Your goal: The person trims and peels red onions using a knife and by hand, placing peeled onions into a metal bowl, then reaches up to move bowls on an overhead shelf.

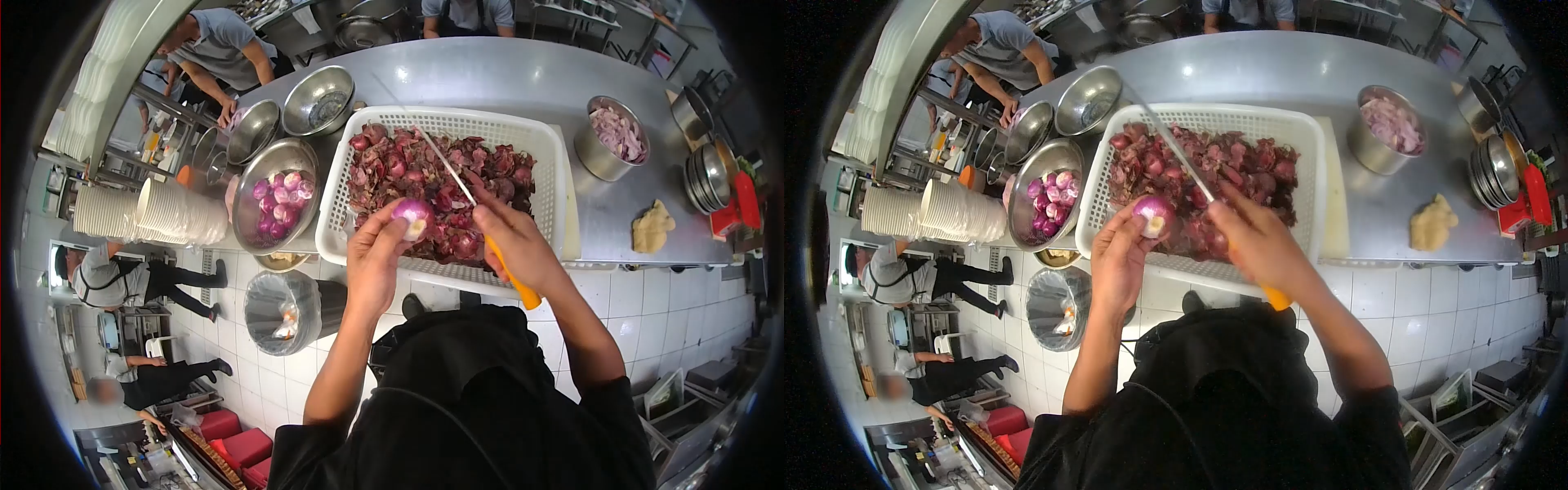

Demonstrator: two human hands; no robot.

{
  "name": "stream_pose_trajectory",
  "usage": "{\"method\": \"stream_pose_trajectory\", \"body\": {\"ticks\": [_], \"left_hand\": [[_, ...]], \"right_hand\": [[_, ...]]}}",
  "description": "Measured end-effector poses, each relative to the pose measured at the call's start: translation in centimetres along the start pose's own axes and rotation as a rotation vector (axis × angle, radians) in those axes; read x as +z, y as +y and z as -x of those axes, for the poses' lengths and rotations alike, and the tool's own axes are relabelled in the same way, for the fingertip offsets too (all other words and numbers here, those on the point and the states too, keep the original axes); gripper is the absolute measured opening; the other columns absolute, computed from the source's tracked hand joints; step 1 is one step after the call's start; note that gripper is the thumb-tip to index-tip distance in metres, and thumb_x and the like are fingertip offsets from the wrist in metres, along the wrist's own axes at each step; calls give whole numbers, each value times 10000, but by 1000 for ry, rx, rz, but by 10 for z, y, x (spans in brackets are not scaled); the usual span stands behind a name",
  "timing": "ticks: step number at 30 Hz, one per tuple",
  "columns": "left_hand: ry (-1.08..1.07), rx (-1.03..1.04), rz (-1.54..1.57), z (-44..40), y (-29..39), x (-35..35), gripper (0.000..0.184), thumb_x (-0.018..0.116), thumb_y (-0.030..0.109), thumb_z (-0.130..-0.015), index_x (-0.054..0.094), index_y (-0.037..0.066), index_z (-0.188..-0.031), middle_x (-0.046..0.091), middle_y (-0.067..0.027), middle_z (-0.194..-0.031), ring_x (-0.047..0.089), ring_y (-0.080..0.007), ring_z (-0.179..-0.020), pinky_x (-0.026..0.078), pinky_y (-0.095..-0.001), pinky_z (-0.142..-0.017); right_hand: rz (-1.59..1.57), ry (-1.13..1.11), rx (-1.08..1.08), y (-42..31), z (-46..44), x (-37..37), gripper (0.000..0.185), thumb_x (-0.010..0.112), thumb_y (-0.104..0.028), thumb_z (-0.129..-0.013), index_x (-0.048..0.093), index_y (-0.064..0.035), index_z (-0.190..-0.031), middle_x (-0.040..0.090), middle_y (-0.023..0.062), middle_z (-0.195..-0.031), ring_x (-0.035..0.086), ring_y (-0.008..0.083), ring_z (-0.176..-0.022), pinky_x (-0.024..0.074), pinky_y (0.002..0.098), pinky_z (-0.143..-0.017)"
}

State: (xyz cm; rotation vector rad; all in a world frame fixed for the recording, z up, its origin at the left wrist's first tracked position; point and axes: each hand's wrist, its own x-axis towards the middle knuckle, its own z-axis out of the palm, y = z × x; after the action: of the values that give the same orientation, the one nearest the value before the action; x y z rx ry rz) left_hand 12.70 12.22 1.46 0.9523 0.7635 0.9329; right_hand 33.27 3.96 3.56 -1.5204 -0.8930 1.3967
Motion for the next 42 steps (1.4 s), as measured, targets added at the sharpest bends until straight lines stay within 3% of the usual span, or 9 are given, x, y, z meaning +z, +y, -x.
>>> {"method": "stream_pose_trajectory", "body": {"ticks": [5,6,9,24,27,31,33,34,42], "left_hand": [[46,35,23,1,-4,14,264,561,65,-979,602,-17,-1227,686,-84,-1086,663,-149,-980,528,-300,-892],[52,42,27,2,-4,15,246,567,65,-977,609,-14,-1206,687,-77,-1071,664,-145,-962,527,-296,-881],[9,32,-9,6,-3,14,197,594,62,-963,622,-4,-1147,685,-58,-1039,654,-129,-927,519,-278,-846],[1,125,-176,6,-4,9,245,568,-33,-901,607,-15,-1142,687,-54,-1033,644,-117,-948,519,-280,-848],[-65,154,-163,5,-3,4,282,566,-59,-899,588,-25,-1178,688,-69,-1054,651,-136,-968,536,-296,-862],[-48,138,-230,5,-5,-4,355,573,-88,-891,562,-38,-1242,685,-101,-1104,657,-163,-1001,543,-315,-888],[-98,153,-189,6,-4,-8,382,579,-94,-889,553,-42,-1267,681,-113,-1126,658,-170,-1013,540,-315,-897],[-108,155,-197,5,-4,-10,389,576,-96,-888,551,-44,-1273,680,-114,-1131,659,-172,-1017,537,-312,-899],[-111,181,-54,3,-8,-22,443,541,-130,-858,556,-46,-1293,666,-109,-1154,636,-173,-1060,509,-309,-934]], "right_hand": [[385,97,-448,-7,22,31,681,577,-391,-967,398,64,-1441,674,251,-877,694,372,-796,521,421,-713],[414,15,-399,-14,26,33,683,580,-379,-965,386,77,-1435,667,268,-891,678,424,-818,524,437,-720],[449,67,-558,-6,22,42,690,579,-375,-964,370,72,-1446,668,262,-874,680,419,-795,529,446,-707],[478,90,-641,0,16,42,638,607,-328,-956,419,49,-1434,606,177,-629,633,363,-579,487,417,-563],[421,14,-506,-8,18,36,600,601,-343,-959,464,16,-1421,597,171,-622,635,315,-564,488,409,-564],[66,-175,-273,-11,13,25,497,527,-400,-1013,538,-5,-1314,515,27,-557,519,99,-495,427,269,-478],[-112,-294,-17,-22,16,14,468,482,-450,-1027,609,-20,-1160,503,10,-556,495,81,-471,407,252,-431],[-75,-342,-6,-22,13,8,505,448,-456,-1021,591,-55,-1294,507,12,-598,472,88,-444,385,253,-430],[-108,-139,67,-8,-7,-2,444,473,-482,-1011,593,-57,-1060,517,23,-607,474,98,-439,386,266,-423]]}}
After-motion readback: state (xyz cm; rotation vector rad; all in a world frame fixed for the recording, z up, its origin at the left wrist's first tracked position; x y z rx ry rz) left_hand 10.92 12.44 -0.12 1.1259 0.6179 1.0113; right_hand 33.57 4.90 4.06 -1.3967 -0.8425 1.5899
